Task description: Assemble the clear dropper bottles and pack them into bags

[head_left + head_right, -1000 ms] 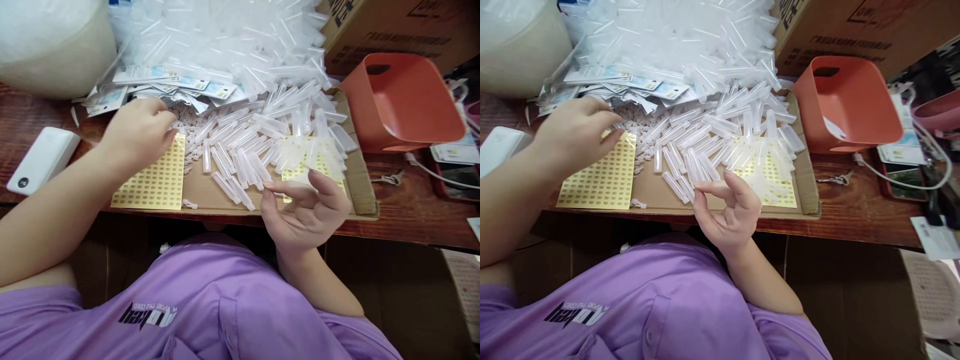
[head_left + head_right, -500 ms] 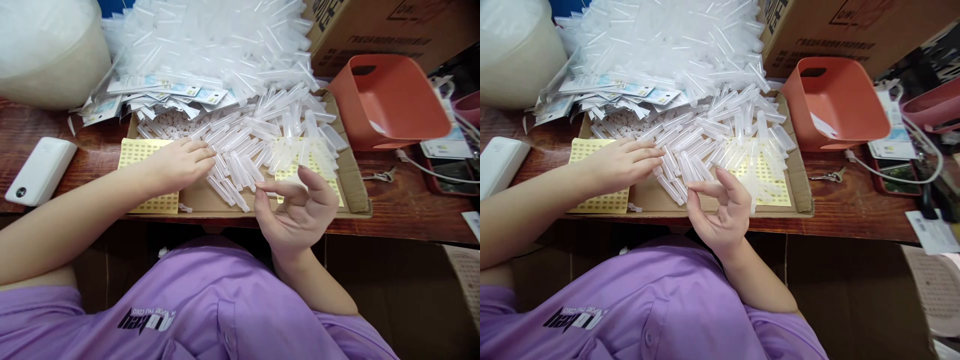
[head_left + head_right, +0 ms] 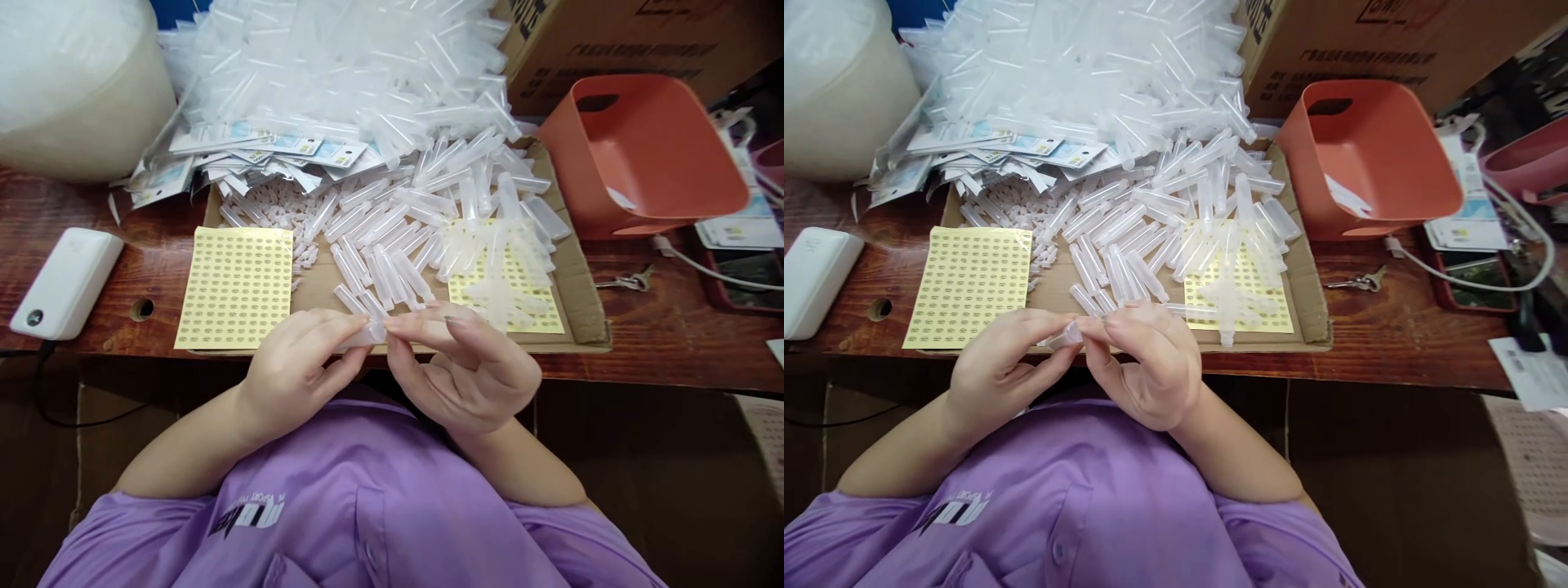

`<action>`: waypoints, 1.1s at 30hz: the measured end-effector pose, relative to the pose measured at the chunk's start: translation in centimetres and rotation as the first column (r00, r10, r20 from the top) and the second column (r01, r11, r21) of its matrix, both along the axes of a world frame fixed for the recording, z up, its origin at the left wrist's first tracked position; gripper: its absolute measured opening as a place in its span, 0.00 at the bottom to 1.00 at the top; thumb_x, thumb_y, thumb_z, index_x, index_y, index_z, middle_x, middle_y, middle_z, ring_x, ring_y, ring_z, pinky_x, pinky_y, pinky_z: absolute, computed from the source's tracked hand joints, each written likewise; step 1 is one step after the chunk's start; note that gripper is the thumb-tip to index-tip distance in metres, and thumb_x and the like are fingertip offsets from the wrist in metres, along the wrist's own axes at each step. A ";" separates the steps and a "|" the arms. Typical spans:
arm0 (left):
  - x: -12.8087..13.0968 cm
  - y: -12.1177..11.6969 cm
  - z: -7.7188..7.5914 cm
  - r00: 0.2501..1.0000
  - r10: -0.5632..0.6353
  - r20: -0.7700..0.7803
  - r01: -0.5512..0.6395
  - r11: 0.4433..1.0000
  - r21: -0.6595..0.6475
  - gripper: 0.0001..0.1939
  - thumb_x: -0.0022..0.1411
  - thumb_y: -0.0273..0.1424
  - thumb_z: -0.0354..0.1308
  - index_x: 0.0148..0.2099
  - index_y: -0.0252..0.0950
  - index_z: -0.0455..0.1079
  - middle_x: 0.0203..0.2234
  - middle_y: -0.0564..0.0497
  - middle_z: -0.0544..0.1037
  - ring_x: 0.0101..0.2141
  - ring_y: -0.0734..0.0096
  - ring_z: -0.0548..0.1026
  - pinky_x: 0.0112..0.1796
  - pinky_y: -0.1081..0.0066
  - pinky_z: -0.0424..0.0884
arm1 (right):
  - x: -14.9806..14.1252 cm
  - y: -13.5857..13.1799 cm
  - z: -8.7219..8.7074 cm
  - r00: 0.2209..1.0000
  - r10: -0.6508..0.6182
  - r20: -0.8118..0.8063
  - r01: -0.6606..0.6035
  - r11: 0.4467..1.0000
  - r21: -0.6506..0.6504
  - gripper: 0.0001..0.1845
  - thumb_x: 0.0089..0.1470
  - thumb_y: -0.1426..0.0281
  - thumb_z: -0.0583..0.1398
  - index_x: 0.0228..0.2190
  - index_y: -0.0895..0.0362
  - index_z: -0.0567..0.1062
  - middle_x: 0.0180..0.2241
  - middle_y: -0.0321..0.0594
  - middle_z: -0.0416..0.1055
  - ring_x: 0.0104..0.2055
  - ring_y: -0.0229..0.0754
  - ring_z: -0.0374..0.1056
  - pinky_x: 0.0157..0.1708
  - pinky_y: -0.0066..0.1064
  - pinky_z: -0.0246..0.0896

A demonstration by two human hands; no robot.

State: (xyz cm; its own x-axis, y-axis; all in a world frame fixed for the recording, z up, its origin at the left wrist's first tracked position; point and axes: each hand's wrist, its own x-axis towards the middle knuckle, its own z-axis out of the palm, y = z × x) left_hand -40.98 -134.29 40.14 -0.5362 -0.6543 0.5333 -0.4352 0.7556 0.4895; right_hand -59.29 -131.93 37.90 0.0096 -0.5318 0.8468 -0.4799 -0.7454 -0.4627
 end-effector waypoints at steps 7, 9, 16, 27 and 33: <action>0.2 0.4 -0.5 0.999 0.047 -0.010 -0.047 0.998 -0.042 0.12 0.61 0.23 0.62 0.48 0.33 0.69 0.35 0.46 0.82 0.34 0.69 0.79 0.36 0.71 0.74 | 0.0 0.3 0.0 0.998 -0.002 -0.069 0.002 1.000 -0.008 0.42 0.48 0.85 0.64 0.62 0.58 0.60 0.34 0.39 0.81 0.33 0.38 0.76 0.38 0.35 0.74; 0.2 0.4 -0.4 0.999 0.042 -0.004 -0.042 0.998 -0.054 0.12 0.61 0.23 0.62 0.48 0.32 0.69 0.35 0.46 0.82 0.34 0.70 0.79 0.36 0.72 0.73 | 0.0 0.3 -0.1 0.997 -0.009 -0.078 0.008 1.000 -0.015 0.42 0.48 0.85 0.64 0.63 0.58 0.60 0.34 0.38 0.81 0.32 0.38 0.76 0.38 0.34 0.74; 0.2 0.7 -0.2 0.998 0.056 0.006 -0.055 0.997 -0.053 0.12 0.61 0.23 0.62 0.47 0.33 0.69 0.35 0.47 0.82 0.34 0.70 0.79 0.36 0.72 0.73 | -0.1 0.3 -0.1 0.991 -0.023 -0.132 0.019 0.999 -0.035 0.43 0.48 0.84 0.65 0.63 0.59 0.59 0.33 0.38 0.81 0.31 0.37 0.76 0.37 0.33 0.75; 0.5 0.7 0.3 0.998 0.061 0.031 -0.059 0.998 -0.034 0.12 0.62 0.24 0.61 0.48 0.36 0.70 0.36 0.48 0.82 0.35 0.70 0.80 0.36 0.72 0.75 | -0.7 -0.1 0.2 0.986 0.065 -0.156 -0.060 0.998 0.035 0.40 0.52 0.81 0.64 0.63 0.53 0.59 0.33 0.37 0.81 0.30 0.39 0.77 0.32 0.32 0.77; 0.5 0.7 0.2 0.999 0.045 -0.006 -0.045 0.999 0.026 0.10 0.62 0.24 0.62 0.47 0.35 0.71 0.36 0.47 0.83 0.35 0.70 0.80 0.37 0.72 0.75 | -1.2 -0.1 0.7 0.964 0.103 -0.246 -0.099 0.995 0.029 0.40 0.48 0.83 0.66 0.61 0.63 0.62 0.34 0.42 0.81 0.33 0.39 0.77 0.35 0.31 0.76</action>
State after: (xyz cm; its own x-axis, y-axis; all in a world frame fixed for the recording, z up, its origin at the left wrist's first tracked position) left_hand -40.45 -133.63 40.33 -0.5021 -0.6913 0.5196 -0.4654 0.7224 0.5114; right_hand -60.53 -132.06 38.58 0.2715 -0.5306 0.8030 -0.5029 -0.7896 -0.3517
